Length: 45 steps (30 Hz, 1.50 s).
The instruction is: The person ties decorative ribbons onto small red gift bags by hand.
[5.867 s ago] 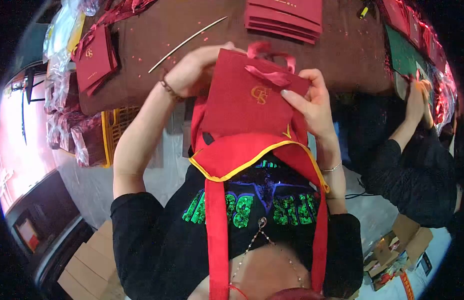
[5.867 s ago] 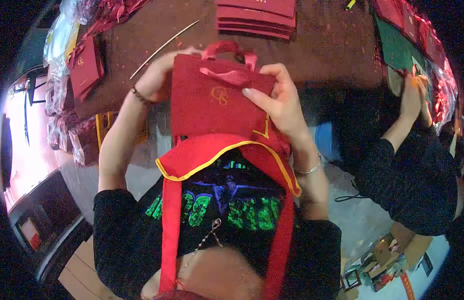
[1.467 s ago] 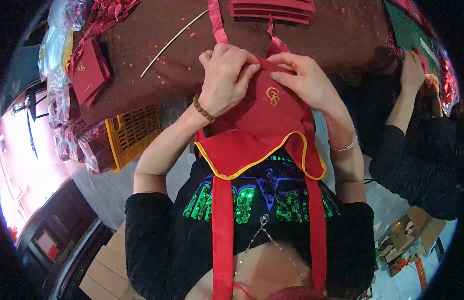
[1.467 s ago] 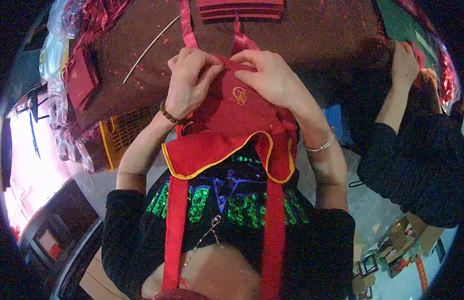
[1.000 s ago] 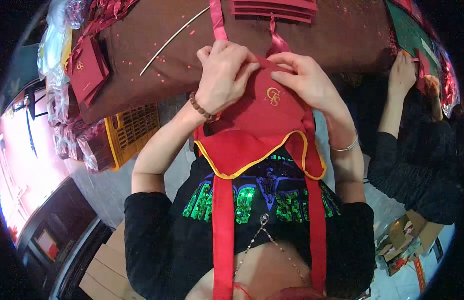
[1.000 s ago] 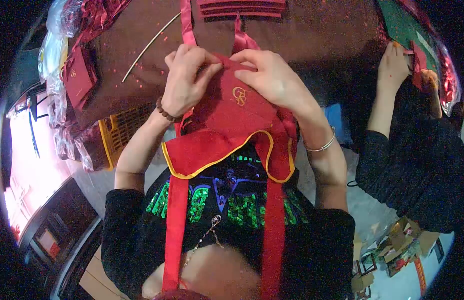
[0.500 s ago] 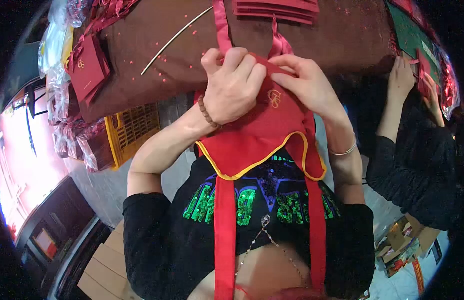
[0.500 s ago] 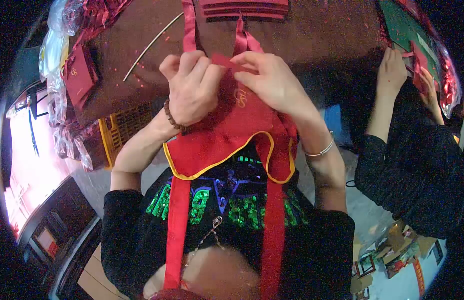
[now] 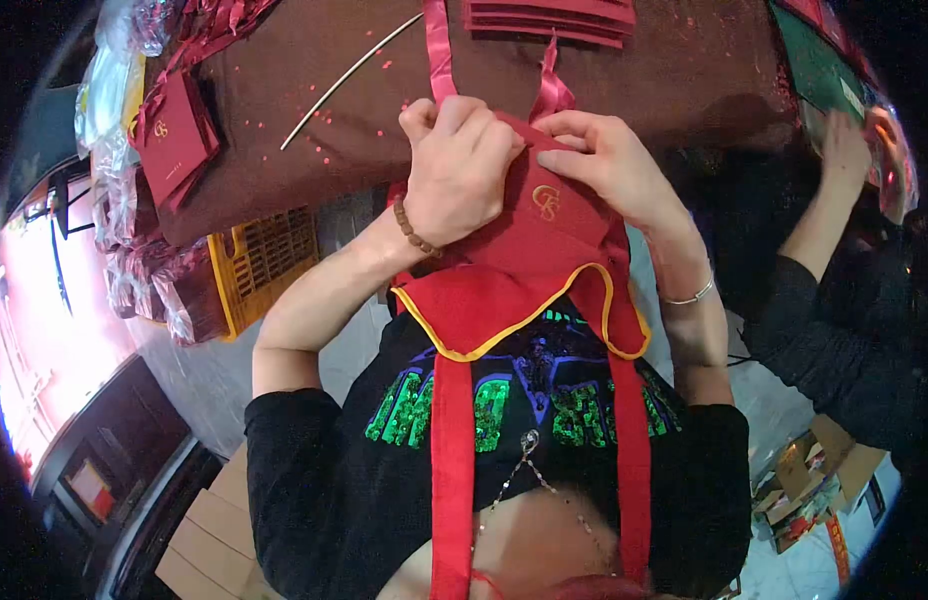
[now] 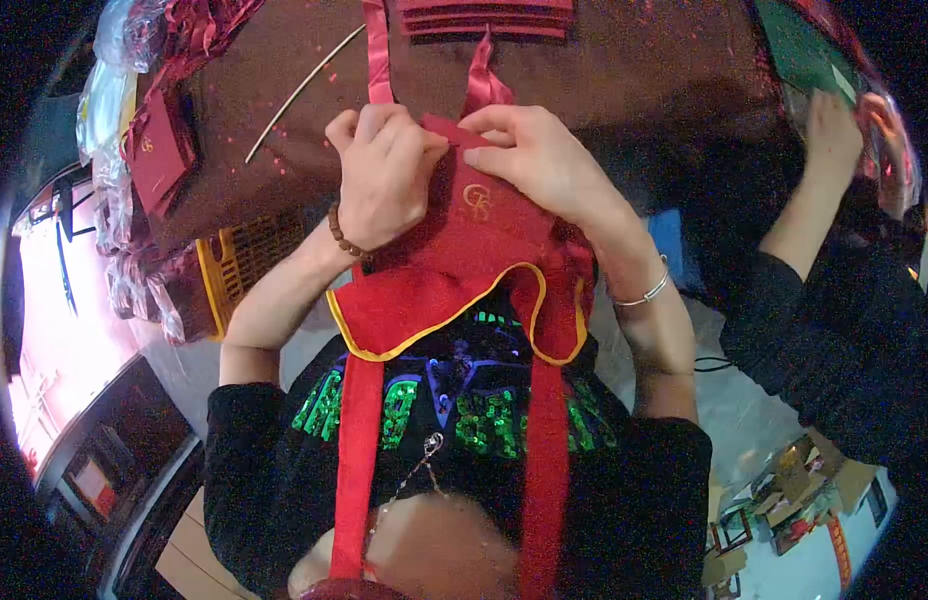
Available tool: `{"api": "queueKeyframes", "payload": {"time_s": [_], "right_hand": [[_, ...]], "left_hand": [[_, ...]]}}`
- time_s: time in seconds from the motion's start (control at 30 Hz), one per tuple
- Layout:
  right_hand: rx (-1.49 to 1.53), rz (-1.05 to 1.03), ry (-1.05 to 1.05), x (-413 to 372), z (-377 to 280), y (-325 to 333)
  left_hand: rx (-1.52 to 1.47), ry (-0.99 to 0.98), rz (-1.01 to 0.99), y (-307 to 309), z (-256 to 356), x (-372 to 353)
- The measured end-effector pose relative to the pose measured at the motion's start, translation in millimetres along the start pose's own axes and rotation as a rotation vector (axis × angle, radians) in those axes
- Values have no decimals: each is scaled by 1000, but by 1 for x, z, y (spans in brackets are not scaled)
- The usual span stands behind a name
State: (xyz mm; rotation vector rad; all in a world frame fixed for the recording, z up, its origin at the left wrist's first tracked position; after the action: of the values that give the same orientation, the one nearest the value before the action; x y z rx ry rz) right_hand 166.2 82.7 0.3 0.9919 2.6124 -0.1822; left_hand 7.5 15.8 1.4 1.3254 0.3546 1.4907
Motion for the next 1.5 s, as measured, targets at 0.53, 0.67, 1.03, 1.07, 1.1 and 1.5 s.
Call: {"api": "queueKeyframes", "payload": {"time_s": [0.53, 0.67, 1.03, 1.07, 1.1, 1.5], "right_hand": [[-330, 95, 78, -2, -4, -10], [-377, 124, 168, -3, -5, -10], [-857, 245, 209, -20, -23, -15], [-844, 241, 249, -21, -24, -16], [-846, 240, 250, -20, -24, -18], [-799, 191, 362, -20, -27, -22]], "left_hand": [[143, -186, -198, 13, 3, 17], [-118, -10, -180, 12, -13, 14], [-502, 256, -615, 16, -36, 41], [-402, 143, -630, 19, -35, 47], [-393, 50, -683, 17, -38, 51], [-712, 4, -1383, 0, -54, 81]]}}
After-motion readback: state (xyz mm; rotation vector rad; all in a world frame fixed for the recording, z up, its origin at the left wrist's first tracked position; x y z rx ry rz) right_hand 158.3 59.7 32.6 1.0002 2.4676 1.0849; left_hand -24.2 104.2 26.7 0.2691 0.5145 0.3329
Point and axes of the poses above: each hand's wrist, its own x-axis towards the middle knuckle, its own y-axis out of the back of the hand, z = x × y, the point moved 2 cm from there along x, towards the middle knuckle
